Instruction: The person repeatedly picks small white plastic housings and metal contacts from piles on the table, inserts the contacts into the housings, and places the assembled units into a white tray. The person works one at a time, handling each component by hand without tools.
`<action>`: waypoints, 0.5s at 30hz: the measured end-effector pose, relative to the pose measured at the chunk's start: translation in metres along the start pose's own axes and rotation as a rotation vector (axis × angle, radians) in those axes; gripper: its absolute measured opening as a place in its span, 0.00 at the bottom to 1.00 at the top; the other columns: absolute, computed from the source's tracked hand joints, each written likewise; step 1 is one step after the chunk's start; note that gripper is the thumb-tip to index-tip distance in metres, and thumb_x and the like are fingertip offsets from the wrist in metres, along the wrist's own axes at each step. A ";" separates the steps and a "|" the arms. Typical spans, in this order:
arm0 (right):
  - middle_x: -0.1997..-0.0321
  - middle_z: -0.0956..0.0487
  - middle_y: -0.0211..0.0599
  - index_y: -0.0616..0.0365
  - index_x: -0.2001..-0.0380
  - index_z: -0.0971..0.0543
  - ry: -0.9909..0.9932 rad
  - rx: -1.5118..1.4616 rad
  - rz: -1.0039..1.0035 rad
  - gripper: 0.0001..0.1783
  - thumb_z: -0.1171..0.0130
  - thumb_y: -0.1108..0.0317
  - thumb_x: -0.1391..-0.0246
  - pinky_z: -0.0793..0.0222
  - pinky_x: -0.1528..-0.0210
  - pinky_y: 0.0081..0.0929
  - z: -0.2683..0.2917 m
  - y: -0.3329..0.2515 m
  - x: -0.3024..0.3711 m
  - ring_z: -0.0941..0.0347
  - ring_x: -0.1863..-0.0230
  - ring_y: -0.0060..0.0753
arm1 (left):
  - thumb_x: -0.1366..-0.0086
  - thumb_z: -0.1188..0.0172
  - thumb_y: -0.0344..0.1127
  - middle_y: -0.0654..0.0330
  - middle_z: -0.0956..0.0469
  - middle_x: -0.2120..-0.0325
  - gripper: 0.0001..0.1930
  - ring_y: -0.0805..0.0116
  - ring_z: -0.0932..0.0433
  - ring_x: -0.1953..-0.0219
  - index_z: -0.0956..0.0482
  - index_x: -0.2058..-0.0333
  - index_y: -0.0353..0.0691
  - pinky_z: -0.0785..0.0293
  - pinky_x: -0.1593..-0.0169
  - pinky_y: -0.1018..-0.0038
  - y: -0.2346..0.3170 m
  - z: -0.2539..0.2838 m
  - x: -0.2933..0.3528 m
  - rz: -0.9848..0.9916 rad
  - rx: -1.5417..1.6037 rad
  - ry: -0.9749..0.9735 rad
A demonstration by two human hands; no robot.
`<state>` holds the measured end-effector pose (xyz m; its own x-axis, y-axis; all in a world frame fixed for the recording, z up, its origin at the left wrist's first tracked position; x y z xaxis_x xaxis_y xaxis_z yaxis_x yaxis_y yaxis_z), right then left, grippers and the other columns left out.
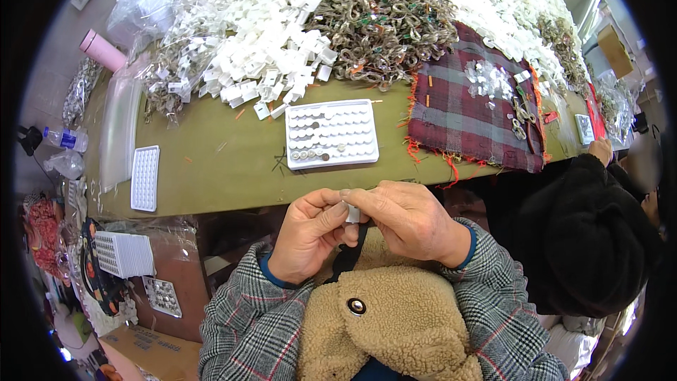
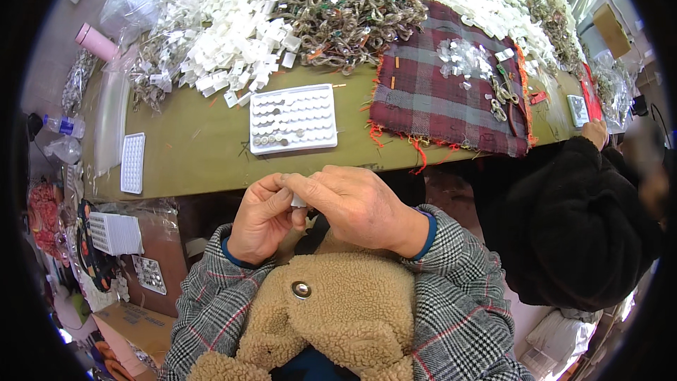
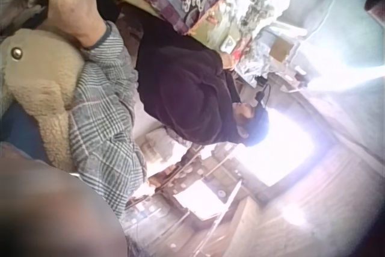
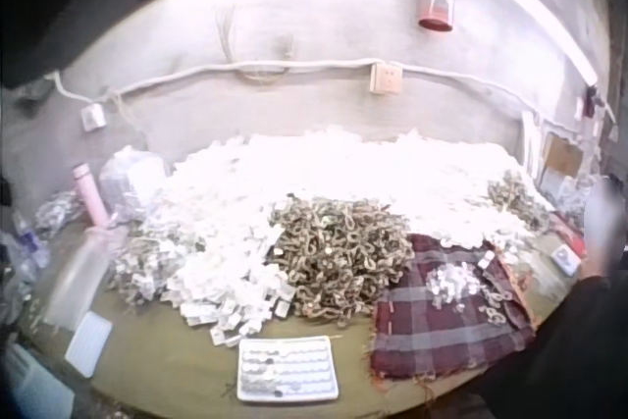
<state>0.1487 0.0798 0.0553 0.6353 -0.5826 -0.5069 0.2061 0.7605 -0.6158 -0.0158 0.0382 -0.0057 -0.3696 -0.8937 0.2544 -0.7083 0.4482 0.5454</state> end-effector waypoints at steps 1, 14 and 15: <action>0.68 0.21 0.36 0.62 0.47 0.24 -0.038 0.027 -0.007 0.29 0.39 0.77 0.58 0.27 0.70 0.33 0.000 -0.003 0.000 0.24 0.71 0.37 | 0.29 0.44 0.31 0.54 0.19 0.67 0.08 0.69 0.18 0.71 0.24 0.57 0.33 0.18 0.65 0.75 -0.001 0.001 0.002 0.008 -0.031 0.039; 0.71 0.25 0.47 0.64 0.66 0.24 0.063 -0.229 -0.423 0.05 0.40 0.81 0.48 0.27 0.68 0.33 -0.010 0.002 0.017 0.23 0.70 0.47 | 0.32 0.41 0.27 0.54 0.18 0.66 0.10 0.69 0.18 0.70 0.22 0.54 0.29 0.18 0.65 0.75 0.000 -0.001 0.006 -0.043 -0.099 0.085; 0.71 0.25 0.46 0.64 0.67 0.25 0.082 -0.194 -0.378 0.06 0.40 0.81 0.48 0.27 0.69 0.34 -0.010 0.001 0.015 0.23 0.71 0.48 | 0.32 0.41 0.27 0.54 0.18 0.66 0.10 0.69 0.18 0.70 0.22 0.54 0.30 0.19 0.65 0.75 0.001 -0.001 0.005 -0.045 -0.104 0.095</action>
<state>0.1508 0.0690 0.0405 0.4792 -0.8368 -0.2649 0.2645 0.4255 -0.8655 -0.0177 0.0339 -0.0026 -0.2766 -0.9131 0.2995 -0.6547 0.4072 0.6368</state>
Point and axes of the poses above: each hand's wrist, its own x-axis away from the middle knuckle, its own z-axis out of the back of the hand, y = z × x, the point moved 3 cm from there along -x, towards the middle knuckle
